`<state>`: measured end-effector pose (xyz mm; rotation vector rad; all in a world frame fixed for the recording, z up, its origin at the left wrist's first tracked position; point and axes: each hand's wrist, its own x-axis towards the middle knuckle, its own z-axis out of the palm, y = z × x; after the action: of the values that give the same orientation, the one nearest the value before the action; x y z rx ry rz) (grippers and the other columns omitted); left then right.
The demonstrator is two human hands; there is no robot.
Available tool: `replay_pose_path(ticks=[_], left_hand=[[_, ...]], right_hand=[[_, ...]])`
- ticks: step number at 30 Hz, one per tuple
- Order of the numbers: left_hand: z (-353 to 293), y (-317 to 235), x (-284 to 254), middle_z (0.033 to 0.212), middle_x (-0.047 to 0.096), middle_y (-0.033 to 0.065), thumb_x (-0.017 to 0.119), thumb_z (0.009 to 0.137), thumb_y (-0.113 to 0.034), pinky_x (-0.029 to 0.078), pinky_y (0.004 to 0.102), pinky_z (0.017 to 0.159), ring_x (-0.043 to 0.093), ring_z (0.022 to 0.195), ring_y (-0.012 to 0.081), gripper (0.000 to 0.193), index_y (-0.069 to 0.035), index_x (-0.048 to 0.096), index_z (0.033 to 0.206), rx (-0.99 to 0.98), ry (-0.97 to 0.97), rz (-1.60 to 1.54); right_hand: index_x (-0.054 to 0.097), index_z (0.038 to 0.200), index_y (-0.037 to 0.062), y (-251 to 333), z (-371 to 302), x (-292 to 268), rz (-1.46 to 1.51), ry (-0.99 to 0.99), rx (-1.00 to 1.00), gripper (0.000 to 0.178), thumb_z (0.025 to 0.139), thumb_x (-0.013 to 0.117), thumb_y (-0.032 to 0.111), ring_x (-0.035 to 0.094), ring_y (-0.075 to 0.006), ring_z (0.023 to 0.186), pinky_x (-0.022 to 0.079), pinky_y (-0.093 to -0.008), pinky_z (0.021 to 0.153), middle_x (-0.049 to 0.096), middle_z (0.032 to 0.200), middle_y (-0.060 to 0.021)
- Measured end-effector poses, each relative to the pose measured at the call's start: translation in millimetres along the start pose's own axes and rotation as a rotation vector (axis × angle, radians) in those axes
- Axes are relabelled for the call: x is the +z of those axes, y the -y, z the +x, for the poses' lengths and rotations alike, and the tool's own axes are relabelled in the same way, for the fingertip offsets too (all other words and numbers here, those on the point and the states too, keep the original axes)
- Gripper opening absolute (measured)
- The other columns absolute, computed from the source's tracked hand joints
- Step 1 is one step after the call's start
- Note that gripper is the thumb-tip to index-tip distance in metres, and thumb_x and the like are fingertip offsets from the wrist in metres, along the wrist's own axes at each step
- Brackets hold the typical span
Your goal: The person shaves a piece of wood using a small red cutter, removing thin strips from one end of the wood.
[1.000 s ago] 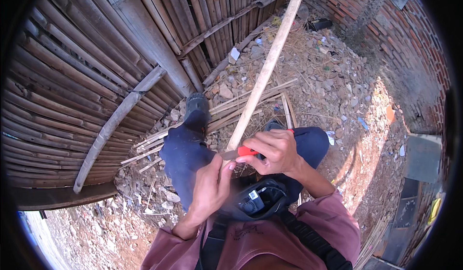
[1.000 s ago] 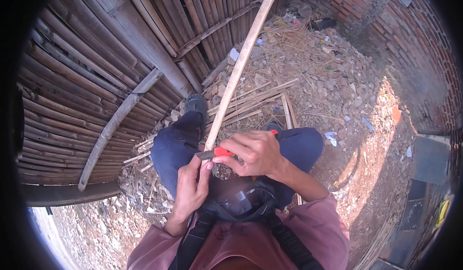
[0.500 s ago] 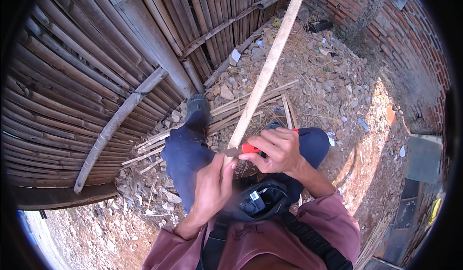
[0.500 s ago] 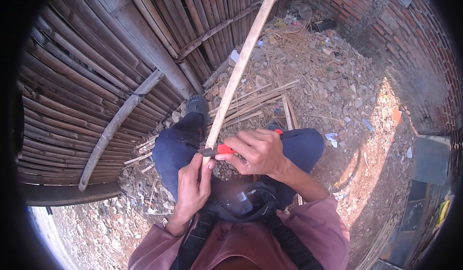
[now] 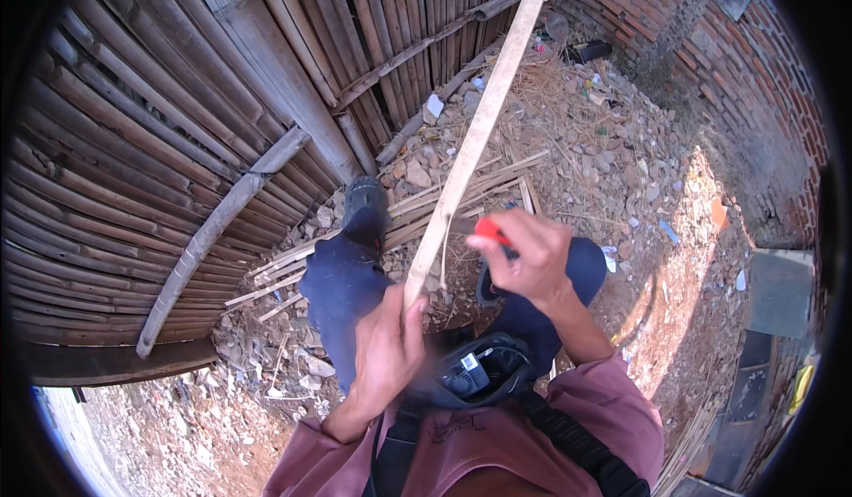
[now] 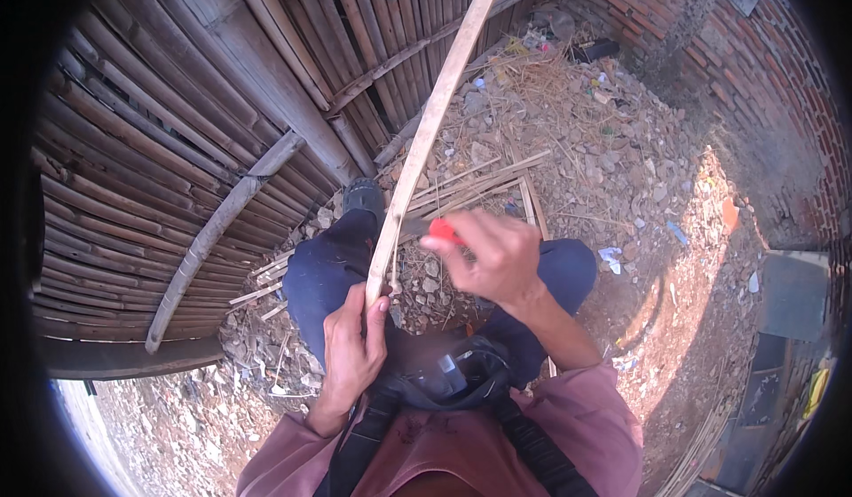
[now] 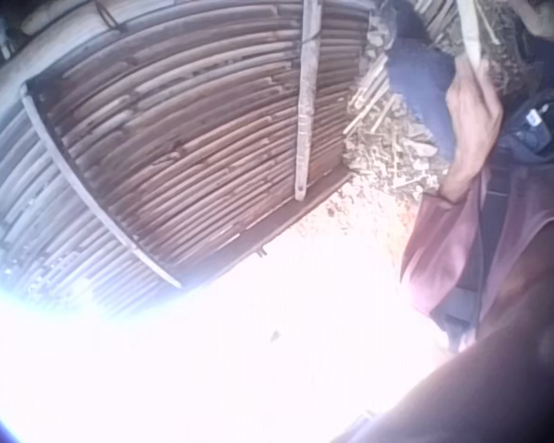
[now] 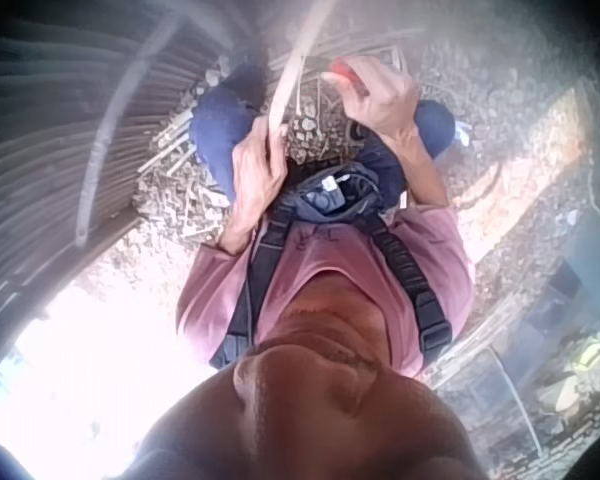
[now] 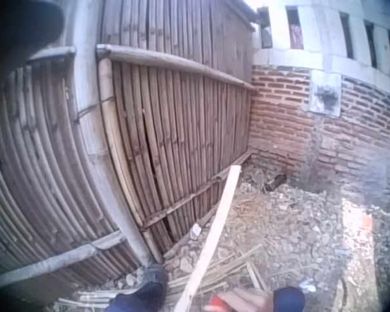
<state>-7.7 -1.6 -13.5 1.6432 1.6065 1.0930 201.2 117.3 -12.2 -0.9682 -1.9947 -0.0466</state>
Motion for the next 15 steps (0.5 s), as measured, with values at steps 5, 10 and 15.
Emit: replay_pose_path(ticks=[5, 10, 15], left_hand=[[-21, 11, -5, 0.077, 0.066, 0.0189, 0.06, 0.109, -0.012, 0.05, 0.0402, 0.063, 0.067, 0.065, 0.0309, 0.017, 0.002, 0.066, 0.115, -0.123, 0.07, 0.035], [-6, 15, -2, 0.076, 0.066, 0.0161, 0.061, 0.109, -0.015, 0.048, 0.0382, 0.062, 0.062, 0.063, 0.0245, 0.02, 0.002, 0.067, 0.118, -0.096, 0.039, -0.018], [3, 12, -11, 0.071, 0.061, 0.0094, 0.059, 0.111, -0.019, 0.044, 0.0338, 0.059, 0.053, 0.062, 0.0138, 0.026, 0.003, 0.069, 0.12, -0.126, 0.087, -0.046]], right_hand=[[0.074, 0.098, 0.001, -99, 38, -44, -0.137, -0.125, 0.518, 0.031, 0.105, 0.071, 0.031, 0.057, -0.0157, 0.057, 0.041, -0.0357, 0.054, 0.061, 0.063, -0.0099], [0.073, 0.099, 0.001, -54, 11, -23, 0.202, -0.005, 0.343, 0.029, 0.101, 0.075, 0.03, 0.058, -0.0185, 0.059, 0.043, -0.0347, 0.055, 0.064, 0.071, -0.0084], [0.075, 0.099, 0.0058, -19, -5, -15, 0.322, 0.222, 0.002, 0.032, 0.089, 0.084, 0.035, 0.063, -0.0231, 0.059, 0.048, -0.0348, 0.055, 0.066, 0.076, -0.0048]])
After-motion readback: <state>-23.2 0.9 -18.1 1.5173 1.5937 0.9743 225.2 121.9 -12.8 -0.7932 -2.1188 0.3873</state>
